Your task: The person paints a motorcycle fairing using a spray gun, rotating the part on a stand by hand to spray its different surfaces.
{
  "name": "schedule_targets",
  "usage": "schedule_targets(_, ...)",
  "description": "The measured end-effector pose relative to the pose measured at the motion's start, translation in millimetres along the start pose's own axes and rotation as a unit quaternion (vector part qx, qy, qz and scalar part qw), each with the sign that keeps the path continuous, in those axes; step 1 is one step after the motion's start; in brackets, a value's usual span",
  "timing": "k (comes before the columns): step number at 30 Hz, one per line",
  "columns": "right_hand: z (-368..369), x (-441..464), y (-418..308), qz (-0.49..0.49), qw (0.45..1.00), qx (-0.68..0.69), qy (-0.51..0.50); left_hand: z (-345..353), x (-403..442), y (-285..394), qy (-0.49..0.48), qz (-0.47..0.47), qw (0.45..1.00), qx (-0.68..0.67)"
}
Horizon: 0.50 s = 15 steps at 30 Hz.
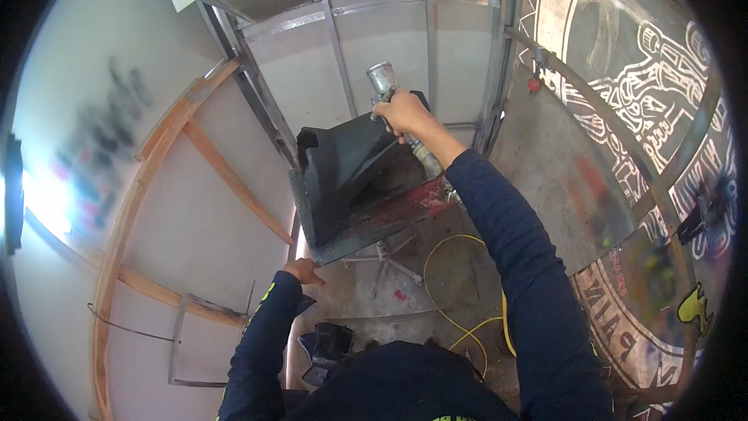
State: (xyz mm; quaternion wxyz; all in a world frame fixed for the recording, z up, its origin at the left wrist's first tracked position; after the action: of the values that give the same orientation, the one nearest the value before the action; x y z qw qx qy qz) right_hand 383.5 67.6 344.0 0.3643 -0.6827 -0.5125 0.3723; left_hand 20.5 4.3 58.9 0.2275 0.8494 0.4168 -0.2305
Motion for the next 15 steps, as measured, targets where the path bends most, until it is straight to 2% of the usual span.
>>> schedule_targets(5, -34, 13, 16, 0.024, 0.997, -0.044, 0.066, 1, 15, -11, -0.025, -0.024, 0.999, -0.002)
schedule_targets(10, -60, 11, 11, 0.039, 0.982, -0.111, 0.146, -5, 21, -12, -0.018, -0.01, 1.0, 0.015)
schedule_targets(12, -67, 13, 15, -0.019, 0.962, -0.17, 0.214, -6, 22, -16, -0.006, -0.001, 1.0, 0.023)
schedule_targets(13, -67, 18, 21, -0.019, 0.962, -0.17, 0.215, -8, 21, -17, -0.003, 0.021, 0.999, 0.027)
schedule_targets(15, -65, 18, 24, -0.152, 0.927, -0.181, 0.29, -13, 19, -22, -0.001, 0.043, 0.999, 0.031)
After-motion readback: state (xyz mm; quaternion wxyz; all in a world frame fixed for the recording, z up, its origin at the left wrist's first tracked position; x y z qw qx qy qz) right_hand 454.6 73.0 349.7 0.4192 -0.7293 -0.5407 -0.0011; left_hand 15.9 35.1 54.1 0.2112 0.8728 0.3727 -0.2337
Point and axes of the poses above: each hand's wrist, its own x-axis towards the middle knuckle, its own z-axis out of the palm, y = z × x, the point moved 2 cm from there along x, towards the middle knuckle, and after that the axes turned 14 degrees about z, right-handed, at the moved point
